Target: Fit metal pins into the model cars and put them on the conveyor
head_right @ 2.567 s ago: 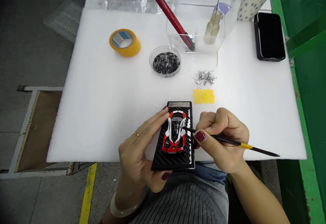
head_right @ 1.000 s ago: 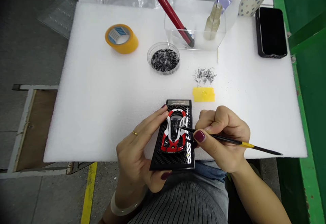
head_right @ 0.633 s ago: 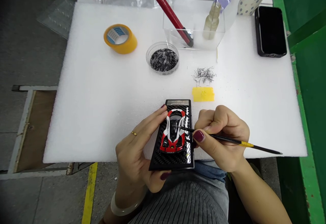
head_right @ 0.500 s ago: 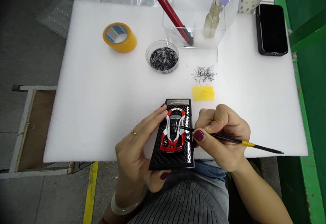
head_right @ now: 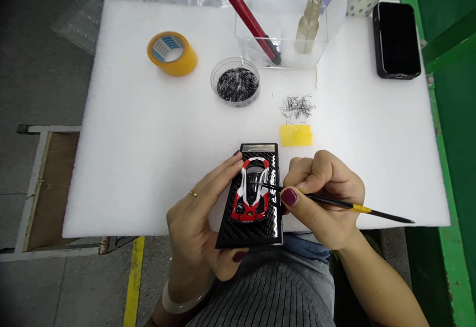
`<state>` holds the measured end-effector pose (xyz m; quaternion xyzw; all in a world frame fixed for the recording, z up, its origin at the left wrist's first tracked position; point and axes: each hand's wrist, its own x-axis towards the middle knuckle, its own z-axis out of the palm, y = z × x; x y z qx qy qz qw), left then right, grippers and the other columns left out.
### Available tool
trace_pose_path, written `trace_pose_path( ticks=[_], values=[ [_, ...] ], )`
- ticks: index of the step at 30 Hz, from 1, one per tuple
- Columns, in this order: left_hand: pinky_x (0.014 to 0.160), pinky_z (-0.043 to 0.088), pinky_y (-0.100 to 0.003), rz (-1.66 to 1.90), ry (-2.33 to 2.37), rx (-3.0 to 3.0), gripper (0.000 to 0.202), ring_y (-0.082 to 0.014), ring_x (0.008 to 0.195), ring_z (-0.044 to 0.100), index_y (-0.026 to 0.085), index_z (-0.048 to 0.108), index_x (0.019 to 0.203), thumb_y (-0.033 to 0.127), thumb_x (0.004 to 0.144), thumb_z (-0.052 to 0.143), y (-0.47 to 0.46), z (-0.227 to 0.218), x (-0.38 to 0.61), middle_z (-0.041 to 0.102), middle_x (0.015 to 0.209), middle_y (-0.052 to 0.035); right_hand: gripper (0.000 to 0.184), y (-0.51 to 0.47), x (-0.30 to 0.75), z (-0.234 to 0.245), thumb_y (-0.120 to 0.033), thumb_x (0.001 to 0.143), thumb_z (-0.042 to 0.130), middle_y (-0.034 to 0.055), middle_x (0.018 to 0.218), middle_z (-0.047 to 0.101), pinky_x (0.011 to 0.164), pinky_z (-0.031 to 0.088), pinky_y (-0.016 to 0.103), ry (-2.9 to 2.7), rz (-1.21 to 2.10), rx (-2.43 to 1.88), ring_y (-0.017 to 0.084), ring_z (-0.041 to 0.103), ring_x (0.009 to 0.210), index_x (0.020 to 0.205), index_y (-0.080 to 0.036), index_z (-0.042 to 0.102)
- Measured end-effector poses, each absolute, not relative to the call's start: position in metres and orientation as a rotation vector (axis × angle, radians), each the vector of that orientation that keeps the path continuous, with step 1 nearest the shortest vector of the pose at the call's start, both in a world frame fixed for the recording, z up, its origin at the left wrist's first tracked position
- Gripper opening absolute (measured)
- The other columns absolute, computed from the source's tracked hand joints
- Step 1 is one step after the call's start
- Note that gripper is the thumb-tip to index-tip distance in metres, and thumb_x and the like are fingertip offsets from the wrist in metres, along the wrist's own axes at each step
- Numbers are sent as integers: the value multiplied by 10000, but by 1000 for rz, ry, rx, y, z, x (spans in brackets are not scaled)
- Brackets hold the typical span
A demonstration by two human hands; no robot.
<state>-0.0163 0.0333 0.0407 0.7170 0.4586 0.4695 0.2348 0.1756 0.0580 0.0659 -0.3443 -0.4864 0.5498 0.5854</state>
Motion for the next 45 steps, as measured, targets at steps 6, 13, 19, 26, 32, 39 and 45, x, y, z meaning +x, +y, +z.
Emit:
trace_pose_path(
  ticks=[6,13,19,26,32,39,45],
  values=[
    [1126,530,-442,1279,1259,1953,761,-321,1309,632,112,601,1417,622,852,576,35,40,-16,640,1425,-170,165,59,176,67,-137,895,708,-12,654,606,424,421,280,-1169,1282,-847,138,507,504,822,-249,612],
    [1103,550,-468,1305,1265,1945,778,-333,1293,642,145,604,1418,670,845,586,34,39,-15,653,1412,-157,156,61,175,70,-194,884,738,-25,629,554,416,401,268,-1173,1270,-841,129,480,494,833,-241,598],
    [1121,539,-438,1287,1258,1917,817,-320,1300,640,128,611,1410,702,829,641,34,43,-16,648,1419,-166,84,59,181,72,-289,874,792,-21,625,573,418,432,282,-1016,1104,-972,149,521,524,884,-261,713],
    [1099,563,-458,1187,1379,1998,824,-330,1242,680,171,608,1383,679,760,788,26,55,-7,688,1365,-151,246,22,184,94,-488,908,730,83,964,693,822,553,411,-1343,904,-1356,286,659,968,991,-256,721],
    [1076,579,-392,1214,1441,2043,614,-297,1229,692,134,605,1351,549,911,711,8,56,12,724,1296,-160,339,7,183,106,-227,783,837,60,1134,683,798,555,293,-1411,981,-1514,233,656,1068,1002,-275,582],
    [1017,606,-411,1308,1400,2005,621,-281,1138,714,194,628,1309,566,837,785,12,53,18,730,1224,-122,284,13,204,79,-211,800,819,86,1192,745,878,614,356,-1125,1004,-1343,253,722,1075,941,-255,576],
    [1122,517,-440,1429,1388,1707,656,-288,1320,596,226,577,1406,534,863,777,20,44,8,618,1401,-130,274,21,213,68,-372,829,790,84,1139,777,790,664,452,-938,1325,-1043,297,772,972,911,-255,556]
  ],
)
